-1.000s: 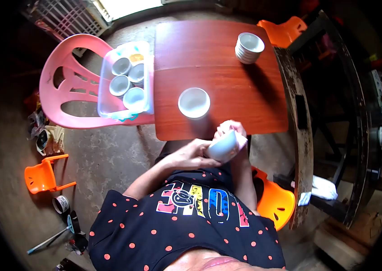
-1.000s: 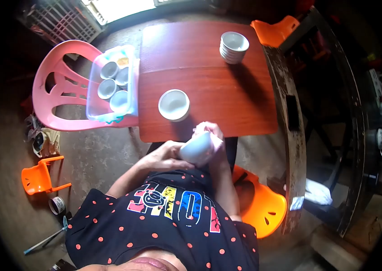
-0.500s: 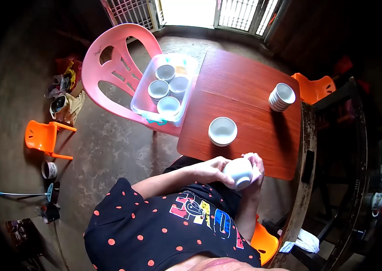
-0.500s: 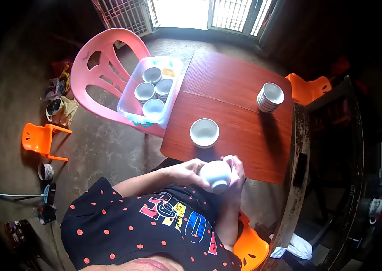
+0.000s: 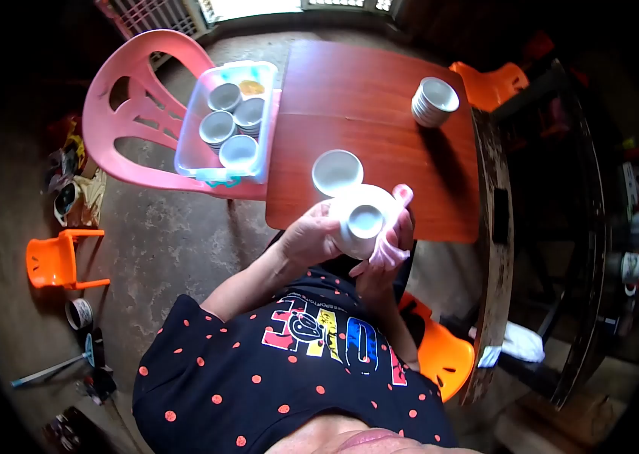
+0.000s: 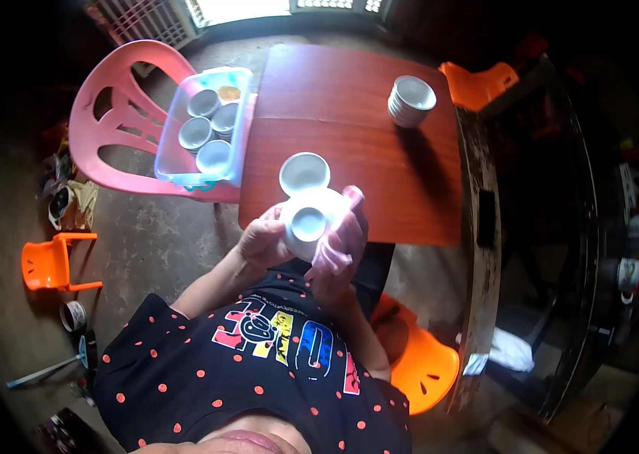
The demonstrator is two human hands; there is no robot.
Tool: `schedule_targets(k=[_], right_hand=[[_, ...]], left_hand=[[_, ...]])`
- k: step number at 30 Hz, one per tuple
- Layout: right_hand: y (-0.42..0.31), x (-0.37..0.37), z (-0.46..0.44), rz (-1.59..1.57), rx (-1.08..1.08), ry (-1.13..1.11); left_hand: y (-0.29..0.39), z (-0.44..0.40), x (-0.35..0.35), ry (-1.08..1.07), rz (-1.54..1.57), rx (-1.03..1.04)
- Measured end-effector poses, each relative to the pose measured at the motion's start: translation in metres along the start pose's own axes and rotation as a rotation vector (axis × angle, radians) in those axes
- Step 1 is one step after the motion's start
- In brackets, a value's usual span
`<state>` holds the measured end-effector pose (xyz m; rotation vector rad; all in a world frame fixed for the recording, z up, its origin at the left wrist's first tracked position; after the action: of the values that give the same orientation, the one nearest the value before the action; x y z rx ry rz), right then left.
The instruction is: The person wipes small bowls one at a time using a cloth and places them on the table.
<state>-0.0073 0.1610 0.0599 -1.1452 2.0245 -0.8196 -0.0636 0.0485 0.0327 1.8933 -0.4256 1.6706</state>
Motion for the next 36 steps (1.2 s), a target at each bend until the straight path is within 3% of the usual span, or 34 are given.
schedule_targets(k=[3,4,5,6,7,8,9,11,13,15,16,18,20,22,23,24,25,27,28,30,31,33,35,36], right_hand=[[-0.018,-0.016,-0.048,0.055,0.148,-0.305],[-0.012,-0.014,-0.053,0.151,-0.199,-0.320],[-0.017,-0.013,-0.065,0.130,-0.258,-0.541],[-0.013,-0.013,-0.067,0.018,0.043,-0.699],[-0.008,-0.011,-0.064,-0.103,0.345,-0.844],[-0.002,-0.010,-0.061,-0.207,0.641,-0.790],[-0.009,-0.003,-0.057,0.093,-0.013,-0.556],[0.006,-0.007,-0.039,-0.368,0.688,-0.193],[0.036,0.017,0.000,-0.910,0.951,0.327],[0.038,0.014,0.001,-0.830,0.905,0.301],[0.037,0.008,-0.005,-0.754,0.758,0.160],[0.050,-0.001,-0.016,-0.842,0.876,0.113],[0.019,-0.022,-0.019,-0.459,0.798,-0.188],[-0.024,-0.016,-0.036,-0.030,0.365,-0.423],[-0.047,-0.004,-0.039,0.343,-0.043,-0.476],[-0.046,0.009,-0.032,0.496,-0.079,-0.594],[-0.044,0.008,-0.038,0.576,-0.135,-0.551],[-0.008,-0.002,-0.046,0.319,0.058,-0.429],[0.009,-0.006,-0.048,0.102,0.212,-0.454],[0.040,-0.004,-0.034,-0.472,0.830,-0.422],[0.056,-0.002,-0.030,-0.541,0.798,-0.397],[0.029,-0.010,-0.048,-0.200,0.592,-0.478],[0.003,-0.008,-0.051,0.344,-0.120,-0.637],[-0.008,-0.007,-0.052,0.411,-0.131,-0.589]], left_hand=[[0.000,0.005,0.007,-0.004,-0.076,-0.086],[-0.002,0.009,0.005,-0.033,-0.161,-0.161],[-0.005,0.014,0.003,-0.064,-0.244,-0.232],[-0.008,0.017,-0.001,-0.060,-0.425,-0.224],[-0.011,0.019,0.000,-0.048,-0.399,-0.212],[-0.008,0.020,0.000,-0.032,-0.410,-0.205],[-0.004,0.020,0.002,-0.019,-0.423,-0.195],[0.002,0.017,0.003,0.002,-0.470,-0.058],[0.004,0.012,0.007,0.079,-0.610,0.088],[0.001,0.011,-0.001,0.060,-0.705,0.077],[0.001,0.011,-0.003,0.060,-0.702,0.072],[0.005,0.007,0.000,0.044,-0.787,0.058],[0.010,0.005,0.005,0.025,-0.915,0.068],[0.014,0.003,0.001,-0.053,-1.042,0.086],[0.014,0.005,0.002,-0.128,-1.086,0.116],[0.013,0.007,0.005,-0.228,-1.277,0.220],[0.012,0.009,0.007,-0.309,-1.467,0.343],[0.009,0.012,0.010,-0.285,-1.329,-0.051],[0.006,0.011,0.022,-0.323,-1.211,-0.090],[0.004,0.014,0.024,-0.284,-1.193,-0.084],[0.001,0.013,0.021,-0.266,-1.173,-0.066],[-0.001,0.011,0.019,-0.302,-1.155,-0.126],[-0.002,0.012,0.020,-0.355,-1.203,-0.222],[0.000,0.012,0.026,-0.394,-1.259,-0.284]])
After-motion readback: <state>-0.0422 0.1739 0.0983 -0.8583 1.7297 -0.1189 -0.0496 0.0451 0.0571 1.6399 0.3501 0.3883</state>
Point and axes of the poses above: each hand's wrist, its own z-axis away from the middle knuckle, its own x-axis out of the palm, y = z × x, the point moved 4 cm from there along -z, towards the middle knuckle, and after that the axes turned 11 degrees about x, right-handed, at the moved point
